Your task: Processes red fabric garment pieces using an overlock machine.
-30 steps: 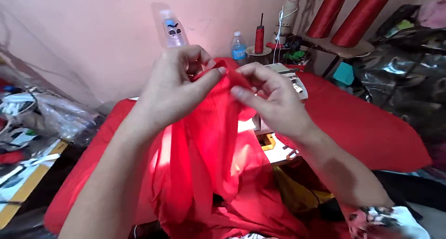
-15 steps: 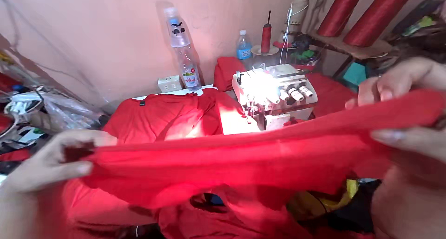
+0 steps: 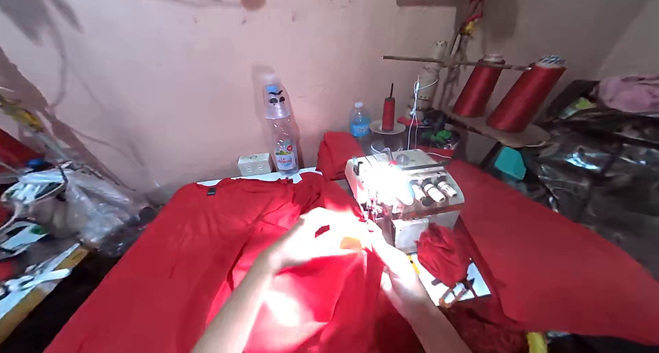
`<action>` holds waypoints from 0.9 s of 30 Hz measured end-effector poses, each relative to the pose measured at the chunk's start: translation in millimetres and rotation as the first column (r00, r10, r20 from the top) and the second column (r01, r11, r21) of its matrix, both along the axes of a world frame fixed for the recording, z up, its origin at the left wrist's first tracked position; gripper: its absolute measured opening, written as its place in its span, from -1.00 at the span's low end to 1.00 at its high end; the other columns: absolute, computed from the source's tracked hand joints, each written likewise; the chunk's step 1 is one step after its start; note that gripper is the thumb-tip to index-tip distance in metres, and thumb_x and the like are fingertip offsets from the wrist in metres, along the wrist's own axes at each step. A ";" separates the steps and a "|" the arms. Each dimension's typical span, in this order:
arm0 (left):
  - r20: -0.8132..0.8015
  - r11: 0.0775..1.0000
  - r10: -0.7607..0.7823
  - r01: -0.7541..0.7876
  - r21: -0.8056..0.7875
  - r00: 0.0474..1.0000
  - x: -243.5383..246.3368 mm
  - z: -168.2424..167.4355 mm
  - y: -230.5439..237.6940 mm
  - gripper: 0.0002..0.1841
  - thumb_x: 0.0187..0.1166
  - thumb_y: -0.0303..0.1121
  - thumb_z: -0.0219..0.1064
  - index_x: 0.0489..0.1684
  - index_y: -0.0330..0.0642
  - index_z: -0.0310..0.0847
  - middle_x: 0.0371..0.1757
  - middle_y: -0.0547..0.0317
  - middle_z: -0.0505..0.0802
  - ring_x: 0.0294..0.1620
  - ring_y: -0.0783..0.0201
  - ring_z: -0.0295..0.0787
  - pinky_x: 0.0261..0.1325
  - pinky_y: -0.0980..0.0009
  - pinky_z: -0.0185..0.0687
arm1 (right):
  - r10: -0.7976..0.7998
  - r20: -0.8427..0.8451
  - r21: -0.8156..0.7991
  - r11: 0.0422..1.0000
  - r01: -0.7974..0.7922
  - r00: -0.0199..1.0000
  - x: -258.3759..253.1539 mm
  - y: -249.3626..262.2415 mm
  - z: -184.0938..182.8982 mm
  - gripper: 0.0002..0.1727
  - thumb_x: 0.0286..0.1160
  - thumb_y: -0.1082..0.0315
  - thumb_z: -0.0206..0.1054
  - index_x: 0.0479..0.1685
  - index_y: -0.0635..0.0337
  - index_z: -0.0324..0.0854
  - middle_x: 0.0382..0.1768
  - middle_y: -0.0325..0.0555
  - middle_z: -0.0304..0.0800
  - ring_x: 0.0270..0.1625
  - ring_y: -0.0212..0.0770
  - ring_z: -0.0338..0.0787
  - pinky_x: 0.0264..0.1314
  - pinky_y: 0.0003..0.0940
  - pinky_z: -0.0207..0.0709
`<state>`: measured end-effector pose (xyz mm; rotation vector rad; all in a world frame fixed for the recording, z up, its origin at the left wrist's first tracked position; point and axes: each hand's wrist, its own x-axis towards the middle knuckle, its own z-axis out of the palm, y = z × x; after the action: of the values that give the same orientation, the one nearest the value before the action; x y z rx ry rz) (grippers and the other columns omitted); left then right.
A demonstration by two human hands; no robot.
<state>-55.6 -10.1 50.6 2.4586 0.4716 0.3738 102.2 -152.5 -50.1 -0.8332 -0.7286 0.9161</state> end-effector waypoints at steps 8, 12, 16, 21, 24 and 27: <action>0.346 0.973 -0.232 0.212 0.094 0.909 39.6 -15.4 -23.5 -0.84 0.52 -0.44 0.40 -0.14 -0.37 0.81 -0.08 0.01 0.89 0.06 0.46 0.79 0.24 0.58 0.62 | -0.199 0.197 0.017 0.980 0.200 0.960 -7.4 -34.5 6.4 -0.80 0.54 0.46 0.18 -0.20 0.13 0.76 -0.46 -0.55 0.80 -0.40 -0.67 0.72 -0.26 -0.68 0.63; 0.336 0.994 -0.097 0.072 0.087 0.937 48.2 -18.7 -29.7 -0.80 0.57 -0.41 0.29 -0.09 -0.30 0.82 -0.03 0.04 0.87 0.07 0.41 0.78 0.24 0.50 0.63 | -0.350 0.382 0.099 0.936 0.339 0.855 -18.0 -41.1 -5.4 -0.91 0.41 0.55 0.36 -0.24 0.33 0.78 -0.42 -0.38 0.89 -0.36 -0.68 0.80 -0.21 -0.71 0.71; -0.002 0.985 0.159 -0.159 0.063 0.987 66.4 -23.9 -30.3 -0.68 0.68 -0.28 0.23 0.13 -0.31 0.77 0.16 -0.12 0.84 0.27 0.00 0.75 0.39 -0.01 0.55 | -0.559 0.568 0.121 0.783 0.611 0.604 -15.5 -18.7 -42.0 -0.85 0.27 0.30 0.47 -0.43 0.19 0.88 -0.21 -0.17 0.75 -0.05 -0.47 0.67 0.06 -0.63 0.54; 0.067 0.981 0.163 -0.169 0.092 0.984 71.9 -43.2 -30.4 -0.71 0.61 -0.36 0.30 0.00 -0.45 0.79 0.06 -0.22 0.86 0.21 -0.06 0.78 0.40 0.03 0.54 | -0.556 0.593 0.092 0.766 0.636 0.583 -12.3 -14.5 -48.9 -0.79 0.24 0.24 0.47 -0.40 0.21 0.89 -0.01 0.01 0.80 0.19 -0.27 0.71 0.29 -0.45 0.55; 0.108 0.987 0.151 -0.156 0.045 0.983 68.9 -44.9 -30.6 -0.76 0.57 -0.42 0.33 -0.06 -0.47 0.78 -0.03 -0.22 0.86 0.11 -0.01 0.79 0.31 0.10 0.59 | -0.560 0.552 0.113 0.784 0.610 0.618 -3.7 -9.8 -49.2 -0.82 0.27 0.33 0.46 -0.45 0.29 0.83 -0.23 -0.08 0.83 -0.10 -0.51 0.78 0.02 -0.69 0.63; 0.127 0.989 0.123 -0.132 0.068 0.984 60.5 -46.6 -31.8 -0.74 0.59 -0.39 0.29 -0.06 -0.45 0.80 -0.04 -0.18 0.89 0.09 0.05 0.83 0.28 0.13 0.64 | -0.564 0.562 0.109 0.776 0.622 0.605 -5.5 -14.7 -53.3 -0.82 0.23 0.29 0.48 -0.55 0.22 0.80 -0.37 -0.19 0.83 -0.16 -0.46 0.76 -0.01 -0.60 0.58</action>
<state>4.9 -41.8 4.0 2.4669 0.5738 0.6025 96.7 -167.2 -103.4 -1.3675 -0.8357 0.0652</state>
